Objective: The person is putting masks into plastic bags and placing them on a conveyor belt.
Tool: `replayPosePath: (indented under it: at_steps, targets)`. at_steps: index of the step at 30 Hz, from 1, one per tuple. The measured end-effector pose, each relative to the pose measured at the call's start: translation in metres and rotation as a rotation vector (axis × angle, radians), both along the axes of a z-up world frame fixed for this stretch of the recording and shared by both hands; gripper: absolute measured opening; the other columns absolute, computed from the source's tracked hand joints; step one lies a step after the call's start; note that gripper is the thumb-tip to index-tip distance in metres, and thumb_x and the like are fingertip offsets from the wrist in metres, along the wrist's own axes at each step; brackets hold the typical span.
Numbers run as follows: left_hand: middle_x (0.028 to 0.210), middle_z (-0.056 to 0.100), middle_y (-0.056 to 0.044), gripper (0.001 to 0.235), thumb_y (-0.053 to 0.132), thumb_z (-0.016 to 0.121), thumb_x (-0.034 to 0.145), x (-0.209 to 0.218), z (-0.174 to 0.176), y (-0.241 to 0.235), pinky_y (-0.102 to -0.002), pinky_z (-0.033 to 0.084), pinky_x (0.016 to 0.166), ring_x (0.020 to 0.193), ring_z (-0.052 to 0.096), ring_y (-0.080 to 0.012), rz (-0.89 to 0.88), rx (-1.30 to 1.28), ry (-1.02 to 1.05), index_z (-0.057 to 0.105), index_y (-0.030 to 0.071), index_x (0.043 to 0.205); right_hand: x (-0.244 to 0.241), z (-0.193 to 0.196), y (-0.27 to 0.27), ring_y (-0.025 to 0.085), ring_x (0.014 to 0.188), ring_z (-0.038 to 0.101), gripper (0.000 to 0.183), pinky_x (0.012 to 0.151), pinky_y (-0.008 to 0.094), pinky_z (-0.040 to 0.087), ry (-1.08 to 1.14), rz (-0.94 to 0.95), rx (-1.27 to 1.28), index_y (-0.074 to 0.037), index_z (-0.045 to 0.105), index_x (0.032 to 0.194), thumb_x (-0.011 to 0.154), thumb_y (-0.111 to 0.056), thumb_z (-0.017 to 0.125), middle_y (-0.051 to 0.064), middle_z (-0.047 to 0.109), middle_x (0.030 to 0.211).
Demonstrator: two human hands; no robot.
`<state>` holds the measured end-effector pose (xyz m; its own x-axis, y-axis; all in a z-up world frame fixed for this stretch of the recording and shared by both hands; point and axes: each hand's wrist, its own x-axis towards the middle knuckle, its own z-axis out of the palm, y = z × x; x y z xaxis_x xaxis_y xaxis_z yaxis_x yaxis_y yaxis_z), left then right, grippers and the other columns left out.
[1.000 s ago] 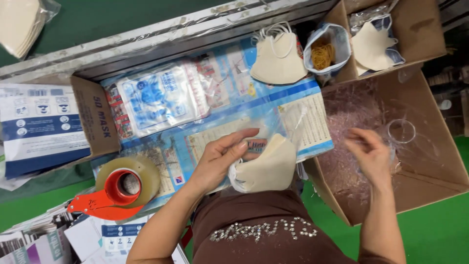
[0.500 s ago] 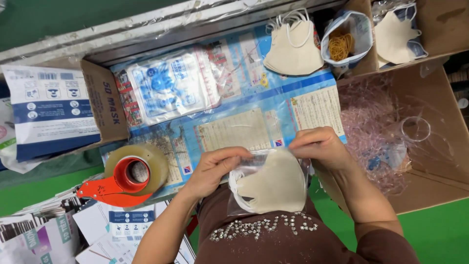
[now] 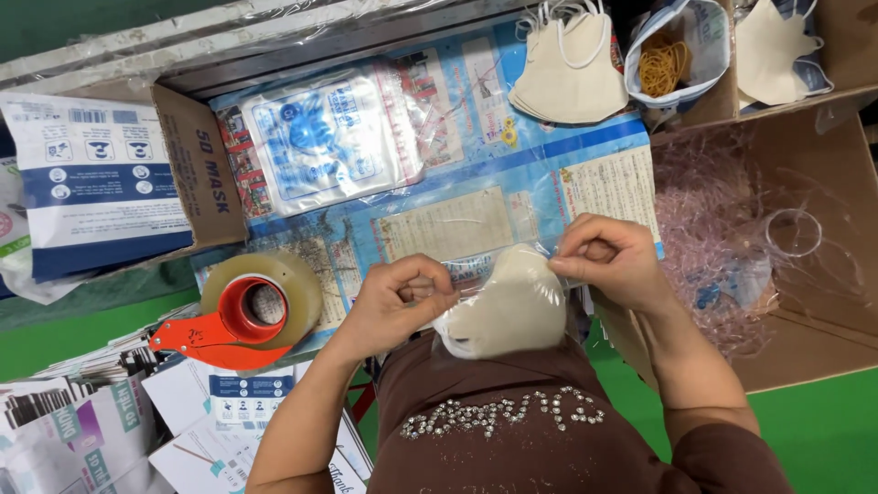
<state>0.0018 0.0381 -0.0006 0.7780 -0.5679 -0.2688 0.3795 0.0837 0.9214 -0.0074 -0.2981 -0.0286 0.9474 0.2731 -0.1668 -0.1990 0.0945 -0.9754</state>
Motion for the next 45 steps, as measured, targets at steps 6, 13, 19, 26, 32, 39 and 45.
replayPosePath:
  at_steps: [6, 13, 19, 26, 32, 39, 45]
  targets:
    - [0.094, 0.073, -0.001, 0.005, 0.003, 0.070, 0.096, 0.021, -0.010, -0.003, -0.023, 0.055, 0.076, 0.087, 0.065, -0.0054, 0.042, -0.017, -0.048, 0.068, 0.001, 0.100, 0.019, -0.051, -0.006, 0.017, 0.074, 0.068, 0.022, 0.065, 0.027, 0.056, 0.032, -0.268, 0.372, -0.001, 0.063, 0.102, 0.089, 0.011, 0.076, 0.012, 0.069, 0.090]
    - [0.113, 0.070, -0.011, 0.013, -0.001, 0.073, 0.103, 0.096, 0.030, 0.073, -0.032, 0.056, 0.083, 0.095, 0.069, -0.0191, 0.965, 0.052, -0.420, 0.066, 0.005, 0.111, 0.068, -0.007, 0.001, 0.016, 0.081, 0.067, 0.026, 0.073, 0.028, 0.057, -0.052, -0.483, 0.236, 0.000, 0.064, 0.120, 0.095, 0.000, 0.070, 0.010, 0.070, 0.096]
    - [0.132, 0.068, -0.010, 0.039, 0.007, 0.067, 0.098, 0.103, 0.009, 0.047, -0.034, 0.055, 0.106, 0.122, 0.067, -0.0194, 1.072, -0.038, -0.337, 0.056, 0.008, 0.136, 0.171, 0.055, 0.059, 0.023, 0.115, 0.061, 0.043, 0.098, 0.034, 0.052, -0.618, -0.344, -0.448, -0.001, 0.061, 0.132, 0.093, -0.009, 0.077, 0.013, 0.063, 0.127]
    - [0.106, 0.080, -0.012, 0.020, 0.007, 0.068, 0.095, 0.044, -0.063, -0.003, -0.031, 0.057, 0.093, 0.101, 0.074, -0.0184, 0.639, 0.157, -0.084, 0.072, -0.005, 0.110, 0.373, 0.042, 0.081, 0.051, 0.142, 0.024, 0.100, 0.106, 0.071, 0.027, -0.715, -0.233, -1.429, -0.011, 0.032, 0.155, 0.077, -0.045, 0.084, 0.028, 0.029, 0.157]
    - [0.103, 0.080, -0.019, 0.019, -0.003, 0.067, 0.090, 0.013, -0.118, 0.010, -0.033, 0.061, 0.092, 0.100, 0.078, -0.0230, 0.621, 0.056, 0.163, 0.071, -0.007, 0.107, 0.473, 0.052, 0.000, 0.054, 0.137, 0.032, 0.110, 0.099, 0.071, 0.037, -0.102, -0.380, -1.431, -0.016, 0.022, 0.157, 0.071, -0.047, 0.084, 0.028, 0.029, 0.155]
    - [0.104, 0.080, -0.019, 0.019, -0.003, 0.068, 0.091, 0.038, -0.090, 0.006, -0.035, 0.059, 0.092, 0.102, 0.076, -0.0247, 0.598, -0.004, 0.158, 0.071, -0.007, 0.108, 0.463, 0.032, -0.028, 0.048, 0.101, 0.067, 0.055, 0.078, 0.058, 0.055, -0.590, -0.274, -1.802, -0.004, 0.053, 0.139, 0.086, -0.009, 0.071, 0.028, 0.067, 0.117]
    - [0.150, 0.047, -0.019, 0.093, 0.014, 0.087, 0.073, 0.096, 0.008, 0.007, -0.041, 0.043, 0.110, 0.141, 0.045, -0.0291, 0.691, 0.156, -0.431, 0.037, -0.006, 0.149, 0.267, 0.082, 0.034, 0.025, 0.106, 0.070, 0.047, 0.095, 0.035, 0.055, -0.742, 0.094, -0.534, 0.002, 0.061, 0.140, 0.095, -0.012, 0.067, 0.015, 0.073, 0.120]
